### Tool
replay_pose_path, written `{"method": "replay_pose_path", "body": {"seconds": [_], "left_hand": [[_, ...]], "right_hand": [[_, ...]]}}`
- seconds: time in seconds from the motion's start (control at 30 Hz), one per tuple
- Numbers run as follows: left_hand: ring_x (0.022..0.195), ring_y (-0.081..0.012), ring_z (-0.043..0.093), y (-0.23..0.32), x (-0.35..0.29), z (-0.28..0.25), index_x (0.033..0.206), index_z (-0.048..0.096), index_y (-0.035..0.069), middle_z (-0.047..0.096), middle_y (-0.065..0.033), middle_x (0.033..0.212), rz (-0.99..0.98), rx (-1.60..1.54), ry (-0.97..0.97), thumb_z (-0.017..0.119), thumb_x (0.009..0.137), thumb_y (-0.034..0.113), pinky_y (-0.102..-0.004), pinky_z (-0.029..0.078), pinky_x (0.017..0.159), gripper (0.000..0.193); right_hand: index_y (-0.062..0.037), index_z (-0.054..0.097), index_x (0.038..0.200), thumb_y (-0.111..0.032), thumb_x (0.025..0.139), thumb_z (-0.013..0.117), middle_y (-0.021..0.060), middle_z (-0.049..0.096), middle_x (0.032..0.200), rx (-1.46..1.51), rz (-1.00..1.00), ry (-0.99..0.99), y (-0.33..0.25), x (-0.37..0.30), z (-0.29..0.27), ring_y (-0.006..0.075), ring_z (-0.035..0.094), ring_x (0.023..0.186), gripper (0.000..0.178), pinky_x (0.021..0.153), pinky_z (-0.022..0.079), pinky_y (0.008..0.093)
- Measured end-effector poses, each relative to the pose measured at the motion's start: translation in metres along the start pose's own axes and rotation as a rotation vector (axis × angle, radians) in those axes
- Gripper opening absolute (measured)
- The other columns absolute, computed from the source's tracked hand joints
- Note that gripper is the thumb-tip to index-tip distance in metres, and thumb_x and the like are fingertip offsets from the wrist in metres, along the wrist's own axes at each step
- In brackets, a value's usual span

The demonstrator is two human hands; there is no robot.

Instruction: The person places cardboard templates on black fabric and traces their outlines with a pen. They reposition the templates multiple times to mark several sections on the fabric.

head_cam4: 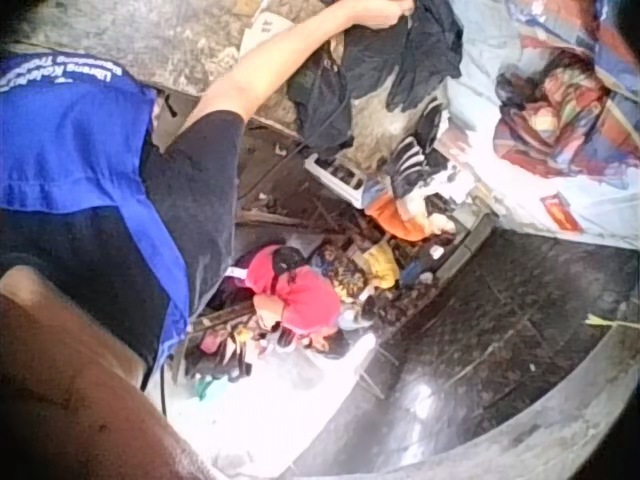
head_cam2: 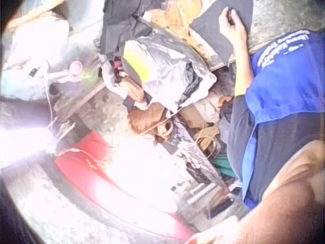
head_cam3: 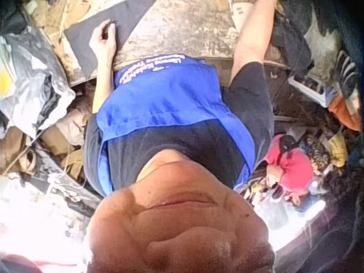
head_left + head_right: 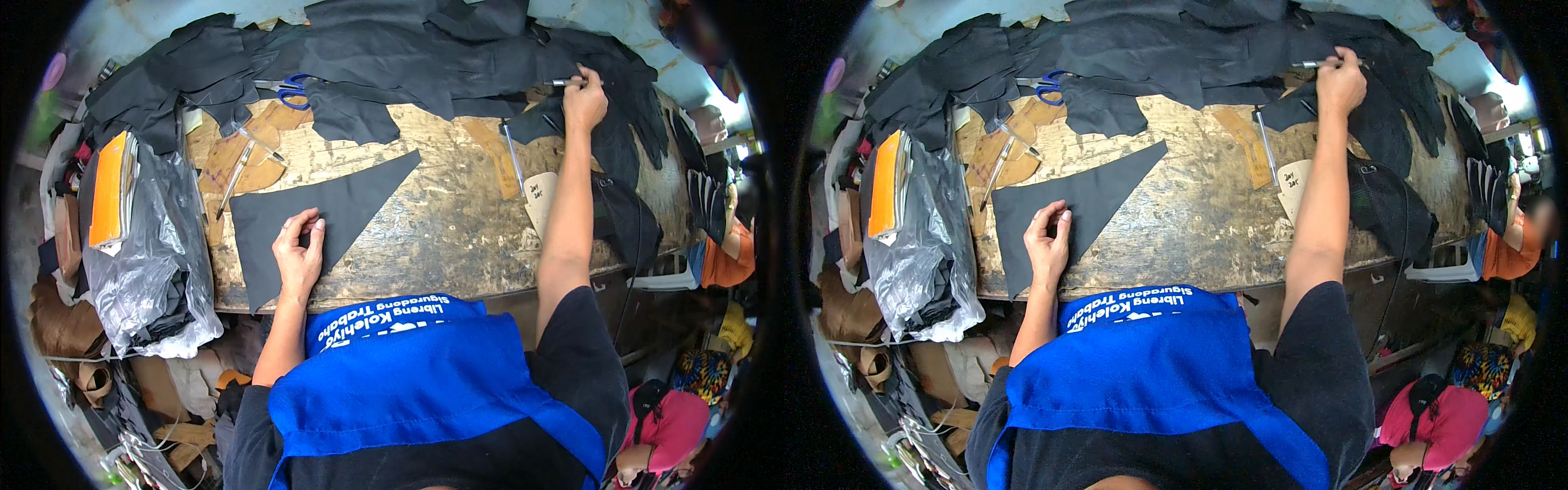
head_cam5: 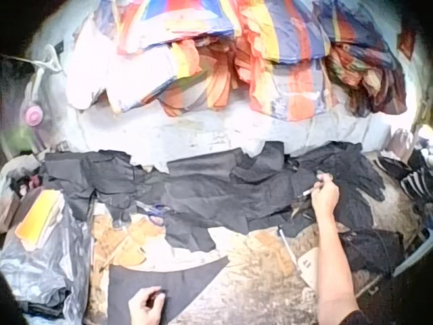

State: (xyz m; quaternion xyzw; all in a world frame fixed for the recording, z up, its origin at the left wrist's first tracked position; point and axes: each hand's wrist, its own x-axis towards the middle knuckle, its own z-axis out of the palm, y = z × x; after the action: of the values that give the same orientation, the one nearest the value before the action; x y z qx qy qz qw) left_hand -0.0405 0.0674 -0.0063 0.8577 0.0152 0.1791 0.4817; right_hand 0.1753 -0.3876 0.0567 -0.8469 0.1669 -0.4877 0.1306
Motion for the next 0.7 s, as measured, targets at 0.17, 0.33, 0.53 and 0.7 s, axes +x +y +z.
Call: {"method": "replay_pose_path", "body": {"seconds": [0.17,0.33,0.53,0.7], "left_hand": [[0.074,-0.0153,0.062,0.004,0.002,0.000,0.098,0.065,-0.001,0.065,-0.0103,0.088,0.005,0.015,-0.026,0.067,0.080,0.004,-0.0263,0.050,0.071,0.018],[0.071,-0.0155,0.059,0.011,0.015,-0.002,0.100,0.067,0.001,0.065,-0.0100,0.091,-0.055,0.119,-0.194,0.070,0.078,0.012,-0.0272,0.049,0.070,0.025],[0.072,-0.0119,0.054,0.019,0.028,-0.001,0.105,0.065,-0.002,0.062,-0.0071,0.088,-0.094,0.128,-0.320,0.068,0.080,0.010,-0.0249,0.046,0.069,0.028],[0.089,-0.0220,0.062,0.005,0.022,-0.025,0.104,0.065,0.000,0.064,-0.0136,0.098,-0.035,0.058,-0.192,0.068,0.080,0.010,-0.0312,0.049,0.081,0.027]], "right_hand": [[-0.0165,0.067,0.089,-0.017,0.075,0.064,0.0166,0.065,0.071,0.152,-0.072,0.107,-0.061,-0.006,-0.002,0.0382,0.064,0.068,0.015,0.061,0.050,0.0462],[-0.0085,0.064,0.093,-0.008,0.075,0.061,0.0176,0.065,0.079,0.447,-0.096,0.004,-0.136,-0.039,0.010,0.0353,0.064,0.072,0.018,0.065,0.050,0.0423],[-0.0066,0.063,0.095,-0.014,0.075,0.068,0.0133,0.065,0.092,0.717,-0.516,-0.607,-0.219,-0.105,0.016,0.0308,0.061,0.091,0.022,0.083,0.044,0.0407],[-0.0107,0.067,0.088,-0.028,0.070,0.077,0.0060,0.068,0.097,0.513,-0.404,-0.334,-0.144,-0.131,-0.059,0.0228,0.062,0.098,0.026,0.093,0.034,0.0438]]}}
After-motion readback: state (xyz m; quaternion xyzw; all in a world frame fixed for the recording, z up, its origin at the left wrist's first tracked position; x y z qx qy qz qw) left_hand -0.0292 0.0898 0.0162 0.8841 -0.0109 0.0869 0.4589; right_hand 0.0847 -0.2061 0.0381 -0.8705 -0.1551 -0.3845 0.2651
